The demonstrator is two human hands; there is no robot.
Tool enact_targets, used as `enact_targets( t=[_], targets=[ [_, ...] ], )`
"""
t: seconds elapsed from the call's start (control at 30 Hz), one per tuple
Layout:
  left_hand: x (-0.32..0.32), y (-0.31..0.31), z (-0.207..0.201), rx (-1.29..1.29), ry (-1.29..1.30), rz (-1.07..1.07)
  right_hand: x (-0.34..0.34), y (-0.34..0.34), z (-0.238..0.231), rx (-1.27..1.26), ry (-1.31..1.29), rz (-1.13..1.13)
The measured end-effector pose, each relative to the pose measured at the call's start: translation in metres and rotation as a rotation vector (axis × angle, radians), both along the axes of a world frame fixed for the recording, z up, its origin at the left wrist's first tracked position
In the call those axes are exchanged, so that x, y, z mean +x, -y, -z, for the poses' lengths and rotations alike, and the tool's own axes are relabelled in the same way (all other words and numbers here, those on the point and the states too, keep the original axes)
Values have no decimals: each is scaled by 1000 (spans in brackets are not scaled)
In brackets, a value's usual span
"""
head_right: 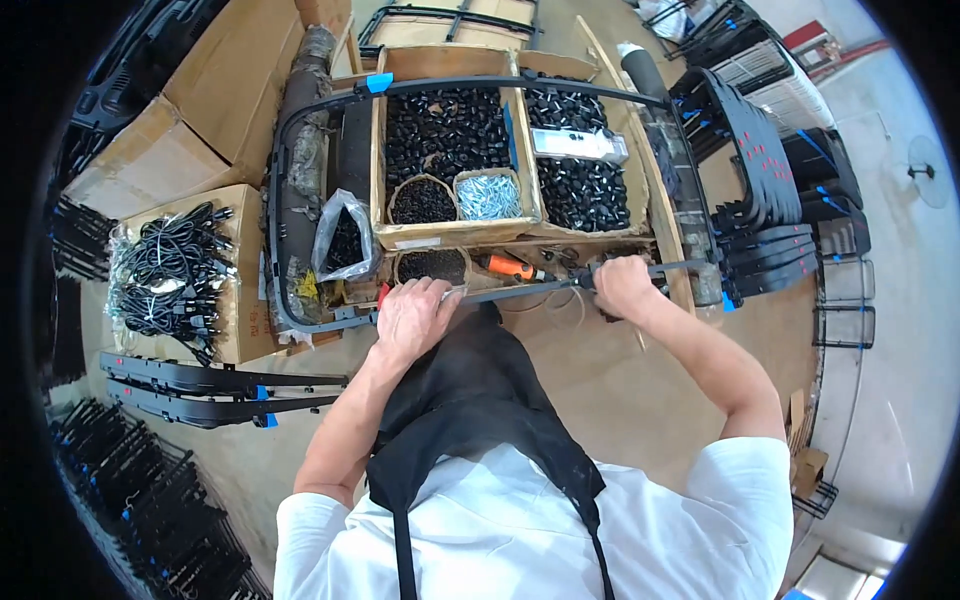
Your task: Assembling electrical components and hardware into a plastic housing.
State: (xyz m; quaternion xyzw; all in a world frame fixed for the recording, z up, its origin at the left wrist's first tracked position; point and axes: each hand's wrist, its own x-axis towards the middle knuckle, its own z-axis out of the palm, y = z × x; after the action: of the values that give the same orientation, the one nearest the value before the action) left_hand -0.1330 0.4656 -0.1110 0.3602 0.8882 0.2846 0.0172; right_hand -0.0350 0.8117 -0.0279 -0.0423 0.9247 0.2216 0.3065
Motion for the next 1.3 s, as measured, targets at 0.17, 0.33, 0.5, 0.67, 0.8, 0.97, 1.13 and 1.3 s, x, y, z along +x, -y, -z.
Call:
enact_targets(
  t=[0.17,0.33,0.5,0.67,0.8,0.97,1.13,1.3],
  targets=[
    [-1,5,0,19,-50,44,-3,7,14,-289,-336,-133],
    [1,-3,-5,50,-12,47,-23,23,-9,-38,72,406],
    [20,-57,-9,146,39,156,1,4,19,-459,-281,414],
    [46,-129,-12,166,108,201,9,2,22,-479,-564,100],
    [57,-171,-7,123,206,150,1,0,32,-443,-378,459],
    [44,-174,14,-131,194,171,7,-13,25,-493,-506,-7],
    [38,-169,13,-206,208,242,-10,-9,6,-208,-216,137],
    [40,-165,22,-87,176,229,3,-12,2,-227,-64,-32]
  ],
)
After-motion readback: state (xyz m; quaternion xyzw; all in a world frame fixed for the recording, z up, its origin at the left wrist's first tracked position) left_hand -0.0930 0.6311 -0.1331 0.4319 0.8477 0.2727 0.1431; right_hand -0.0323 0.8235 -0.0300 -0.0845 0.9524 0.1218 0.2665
